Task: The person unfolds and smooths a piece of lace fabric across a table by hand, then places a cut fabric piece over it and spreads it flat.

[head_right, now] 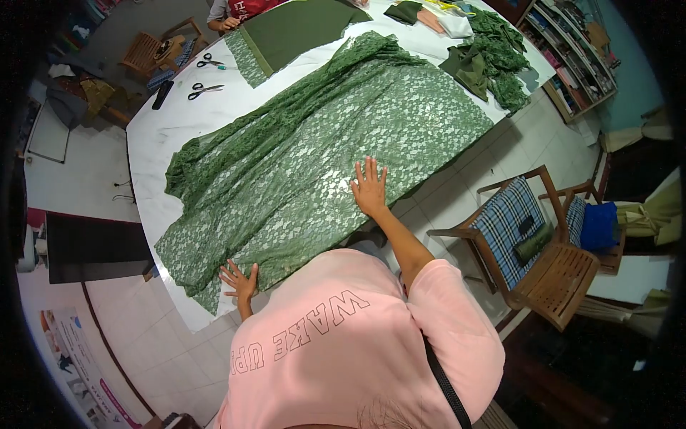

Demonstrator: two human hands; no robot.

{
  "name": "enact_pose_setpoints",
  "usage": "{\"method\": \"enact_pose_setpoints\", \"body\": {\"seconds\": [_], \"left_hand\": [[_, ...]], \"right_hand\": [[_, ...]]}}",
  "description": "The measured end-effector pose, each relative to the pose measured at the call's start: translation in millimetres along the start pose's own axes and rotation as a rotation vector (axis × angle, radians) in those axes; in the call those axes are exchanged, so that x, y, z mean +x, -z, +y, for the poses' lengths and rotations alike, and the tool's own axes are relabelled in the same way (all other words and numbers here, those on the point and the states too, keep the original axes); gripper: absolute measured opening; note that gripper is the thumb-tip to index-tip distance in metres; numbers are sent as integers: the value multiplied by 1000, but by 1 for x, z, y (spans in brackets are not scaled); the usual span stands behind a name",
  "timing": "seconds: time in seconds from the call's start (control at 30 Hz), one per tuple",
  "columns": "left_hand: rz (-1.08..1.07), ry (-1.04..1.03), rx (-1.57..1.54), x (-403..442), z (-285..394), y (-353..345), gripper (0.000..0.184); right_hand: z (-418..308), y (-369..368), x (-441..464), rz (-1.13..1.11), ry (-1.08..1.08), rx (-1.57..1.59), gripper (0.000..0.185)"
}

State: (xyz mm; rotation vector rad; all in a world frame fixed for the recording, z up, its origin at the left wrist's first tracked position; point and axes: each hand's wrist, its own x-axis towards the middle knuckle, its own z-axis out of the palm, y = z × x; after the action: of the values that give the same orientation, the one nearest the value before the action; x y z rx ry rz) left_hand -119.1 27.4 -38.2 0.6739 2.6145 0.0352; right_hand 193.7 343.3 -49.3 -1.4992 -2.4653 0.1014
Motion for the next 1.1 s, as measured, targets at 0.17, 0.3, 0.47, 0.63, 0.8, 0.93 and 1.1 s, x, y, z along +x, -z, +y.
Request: {"method": "enact_pose_setpoints", "body": {"seconds": [0.17, 0.3, 0.47, 0.63, 0.8, 0.93, 1.1], "left_hand": [[-8, 42, 17, 1, 19, 27, 87], [142, 158, 74, 20, 33, 22, 73], [193, -265, -325, 4, 94, 17, 66], [85, -85, -95, -21, 163, 10, 73], [-12, 55, 46, 27, 173, -2, 80], [-79, 142, 77, 106, 192, 19, 83], [78, 131, 102, 214, 198, 54, 85]], "right_hand": [[8, 7, 3, -87, 20, 64, 53], [49, 18, 26, -91, -37, 90, 55], [127, 37, 73, -71, -177, 97, 56], [186, 31, 117, -190, -273, -86, 58], [210, 8, 170, -195, -144, -136, 64], [201, -14, 231, -158, -80, -187, 63], [158, -57, 309, -56, -58, -163, 66]]}}
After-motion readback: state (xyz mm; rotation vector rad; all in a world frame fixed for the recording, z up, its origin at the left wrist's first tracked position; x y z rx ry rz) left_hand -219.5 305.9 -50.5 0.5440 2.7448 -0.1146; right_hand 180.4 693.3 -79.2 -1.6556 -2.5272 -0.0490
